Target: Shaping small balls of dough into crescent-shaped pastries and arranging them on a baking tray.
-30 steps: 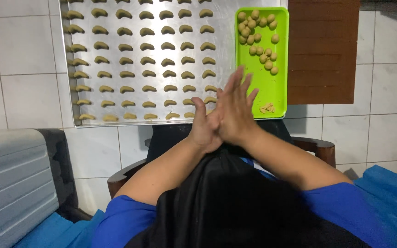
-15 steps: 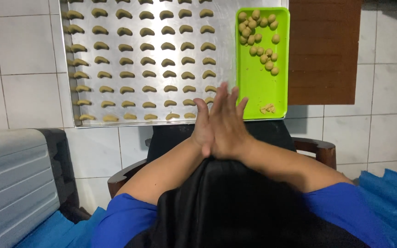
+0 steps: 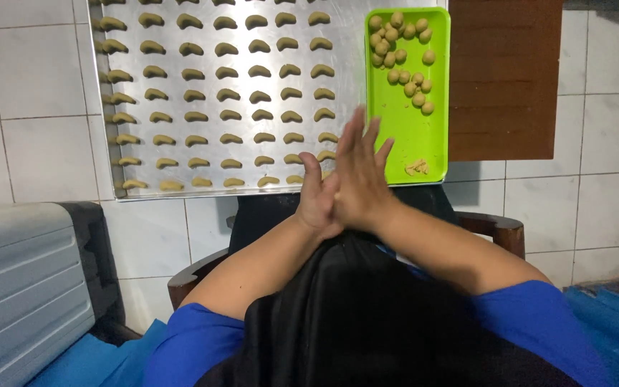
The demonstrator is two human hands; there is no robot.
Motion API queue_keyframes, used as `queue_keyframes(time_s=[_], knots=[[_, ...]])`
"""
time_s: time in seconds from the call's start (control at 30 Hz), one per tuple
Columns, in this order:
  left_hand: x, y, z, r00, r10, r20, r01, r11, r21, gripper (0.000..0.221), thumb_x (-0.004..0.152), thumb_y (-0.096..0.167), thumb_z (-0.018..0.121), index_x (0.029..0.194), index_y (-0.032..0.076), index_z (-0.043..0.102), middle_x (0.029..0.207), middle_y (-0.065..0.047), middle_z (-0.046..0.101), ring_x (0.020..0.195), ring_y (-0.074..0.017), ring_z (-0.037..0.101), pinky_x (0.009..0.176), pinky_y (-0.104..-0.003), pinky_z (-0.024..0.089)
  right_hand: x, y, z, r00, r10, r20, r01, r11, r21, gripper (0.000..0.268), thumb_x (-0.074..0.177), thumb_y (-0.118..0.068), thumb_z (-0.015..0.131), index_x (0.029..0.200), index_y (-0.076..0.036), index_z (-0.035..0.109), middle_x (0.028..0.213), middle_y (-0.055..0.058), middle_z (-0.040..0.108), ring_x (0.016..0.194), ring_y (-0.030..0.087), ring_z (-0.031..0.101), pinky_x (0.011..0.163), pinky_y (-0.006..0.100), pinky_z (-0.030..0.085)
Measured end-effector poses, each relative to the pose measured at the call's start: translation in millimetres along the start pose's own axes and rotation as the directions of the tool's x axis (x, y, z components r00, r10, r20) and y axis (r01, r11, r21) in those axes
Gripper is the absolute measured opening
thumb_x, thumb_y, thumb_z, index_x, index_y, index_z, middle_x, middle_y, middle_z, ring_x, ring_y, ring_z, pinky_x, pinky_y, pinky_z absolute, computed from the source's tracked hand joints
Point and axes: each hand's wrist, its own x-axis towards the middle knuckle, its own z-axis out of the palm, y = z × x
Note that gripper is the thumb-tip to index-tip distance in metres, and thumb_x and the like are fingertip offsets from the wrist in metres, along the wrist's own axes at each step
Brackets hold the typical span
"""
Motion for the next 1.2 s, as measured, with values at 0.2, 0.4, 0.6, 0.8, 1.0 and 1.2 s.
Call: queue_keyframes(time_s=[0.2, 0.4, 0.6, 0.8, 1.0, 1.2], knots=[[7.6, 19.1, 0.5, 0.789, -0.54, -0.293, 0.418, 0.821, -0.389, 0.117, 0.079, 0.1, 0.016, 0.155, 0.015, 0.045, 0.138, -0.018, 0.063, 0.128, -0.0312, 0.059, 0.123, -0.046, 0.034, -16.4, -21.9, 2.1, 0.994, -0.084, 0.072, 0.082, 0.996, 0.032, 0.122, 0.093, -0.085, 0.026, 0.159, 0.006, -0.021, 0.164, 0.033, -0.026, 0.146, 0.064, -0.023, 0.108, 0.078, -0.018], [17.9, 36.7, 15.8, 0.822, -0.516, -0.243, 0.44, 0.845, -0.305, 0.125, 0.075, 0.096, 0.025, 0.165, 0.009, 0.021, 0.166, -0.015, 0.03, 0.141, -0.0286, 0.043, 0.119, -0.044, 0.036, 3.4, -26.3, -43.2, 0.971, 0.063, 0.232, -0.132, 0.945, 0.299, 0.131, 0.086, -0.068, 0.062, 0.155, 0.013, -0.014, 0.165, 0.041, -0.006, 0.149, 0.064, -0.009, 0.105, 0.086, -0.007], [-13.8, -10.0, -59.6, 0.837, -0.492, -0.238, 0.274, 0.754, -0.598, 0.114, 0.077, 0.099, 0.039, 0.163, 0.027, 0.021, 0.166, -0.019, 0.029, 0.142, -0.0392, 0.045, 0.114, -0.053, 0.041, -30.8, -12.4, -40.0, 0.946, -0.205, -0.25, 0.248, 0.956, 0.156, 0.046, 0.077, -0.033, 0.09, 0.117, -0.013, 0.078, 0.088, 0.0, 0.078, 0.077, 0.022, 0.075, 0.071, 0.033, 0.059], [-8.9, -7.0, -42.6, 0.806, -0.479, -0.348, 0.334, 0.853, -0.401, 0.113, 0.079, 0.096, 0.031, 0.165, 0.034, -0.006, 0.172, -0.012, -0.008, 0.158, -0.0326, -0.003, 0.127, -0.052, 0.012, -28.2, -25.2, -33.8, 0.94, -0.159, -0.301, 0.255, 0.915, 0.314, 0.033, 0.082, -0.016, 0.089, 0.112, -0.005, 0.079, 0.094, 0.013, 0.073, 0.081, 0.031, 0.073, 0.071, 0.038, 0.059], [-8.6, -5.9, -45.6, 0.801, -0.48, -0.358, 0.392, 0.872, -0.293, 0.105, 0.089, 0.087, 0.03, 0.164, 0.026, -0.012, 0.171, -0.018, -0.007, 0.158, -0.0351, -0.002, 0.127, -0.054, 0.011, -21.3, -31.3, -52.3, 0.984, -0.045, -0.17, 0.118, 0.888, 0.444, 0.026, 0.085, -0.009, 0.085, 0.11, -0.008, 0.08, 0.09, 0.009, 0.075, 0.079, 0.025, 0.074, 0.068, 0.033, 0.058], [-1.4, 8.1, -38.3, 0.793, -0.513, -0.33, 0.553, 0.832, 0.034, 0.098, 0.101, 0.066, 0.039, 0.164, 0.009, -0.009, 0.167, -0.029, 0.007, 0.155, -0.0459, 0.009, 0.121, -0.06, 0.022, -13.0, -27.1, -62.4, 0.991, -0.108, -0.08, 0.133, 0.875, 0.465, 0.024, 0.084, -0.004, 0.084, 0.107, 0.0, 0.079, 0.084, 0.016, 0.072, 0.075, 0.032, 0.072, 0.065, 0.038, 0.057]])
